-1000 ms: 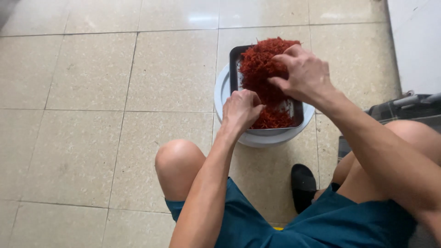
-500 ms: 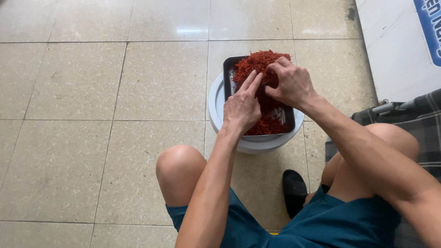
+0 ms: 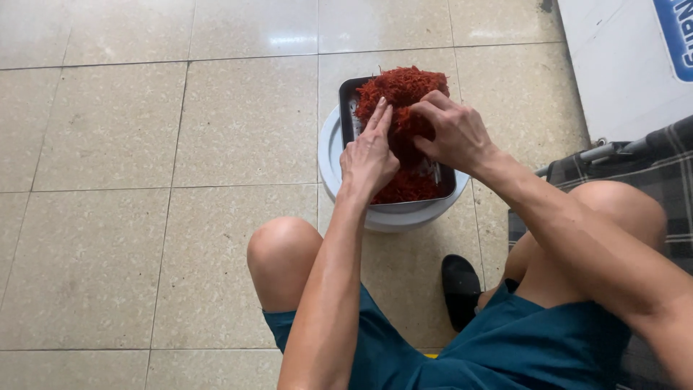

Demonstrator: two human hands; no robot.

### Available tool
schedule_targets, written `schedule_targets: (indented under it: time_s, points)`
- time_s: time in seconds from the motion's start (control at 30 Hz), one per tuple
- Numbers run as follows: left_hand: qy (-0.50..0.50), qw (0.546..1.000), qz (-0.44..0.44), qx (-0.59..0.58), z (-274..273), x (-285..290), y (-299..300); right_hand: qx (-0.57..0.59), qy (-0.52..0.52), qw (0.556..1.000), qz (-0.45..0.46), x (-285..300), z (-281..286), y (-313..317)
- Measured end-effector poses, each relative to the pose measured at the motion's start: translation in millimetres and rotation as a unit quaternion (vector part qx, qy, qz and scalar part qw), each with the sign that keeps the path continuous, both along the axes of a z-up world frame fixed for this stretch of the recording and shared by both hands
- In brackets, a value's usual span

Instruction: Manually sorting and cleaning red spice or fibrous ingredients in a tray.

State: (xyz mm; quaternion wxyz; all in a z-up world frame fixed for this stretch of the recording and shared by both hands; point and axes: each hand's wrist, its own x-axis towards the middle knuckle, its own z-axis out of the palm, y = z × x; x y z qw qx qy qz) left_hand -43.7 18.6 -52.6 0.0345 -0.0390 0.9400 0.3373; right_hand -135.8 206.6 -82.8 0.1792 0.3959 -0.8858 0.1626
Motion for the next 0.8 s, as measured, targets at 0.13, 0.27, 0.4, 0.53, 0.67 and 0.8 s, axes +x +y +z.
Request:
schedule_targets:
  time_s: [0.13, 0.27, 0.4, 0.53, 0.67, 0.8]
  points:
    - [0.011, 1.0, 0.004, 0.019, -1, 0, 0, -0.011, -0.012, 1.0, 0.005, 16, 2, 8]
    - [0.078, 0.994, 0.048, 0.056, 7, 9, 0, -0.116, -0.08, 0.988, 0.06, 18, 27, 16]
    - [0.131, 0.976, 0.129, 0.114, 16, 12, -5, -0.183, -0.154, 0.967, 0.083, 22, 64, 23]
    - [0.114, 0.958, 0.189, 0.185, 34, 21, -7, -0.223, -0.194, 0.952, 0.084, 29, 87, 19]
    - [-0.01, 0.901, 0.228, 0.369, 56, 26, -4, -0.293, -0.322, 0.894, 0.111, 34, 97, 14]
    - [-0.13, 0.805, 0.178, 0.55, 67, 29, 3, -0.347, -0.5, 0.787, 0.1, 44, 101, 3]
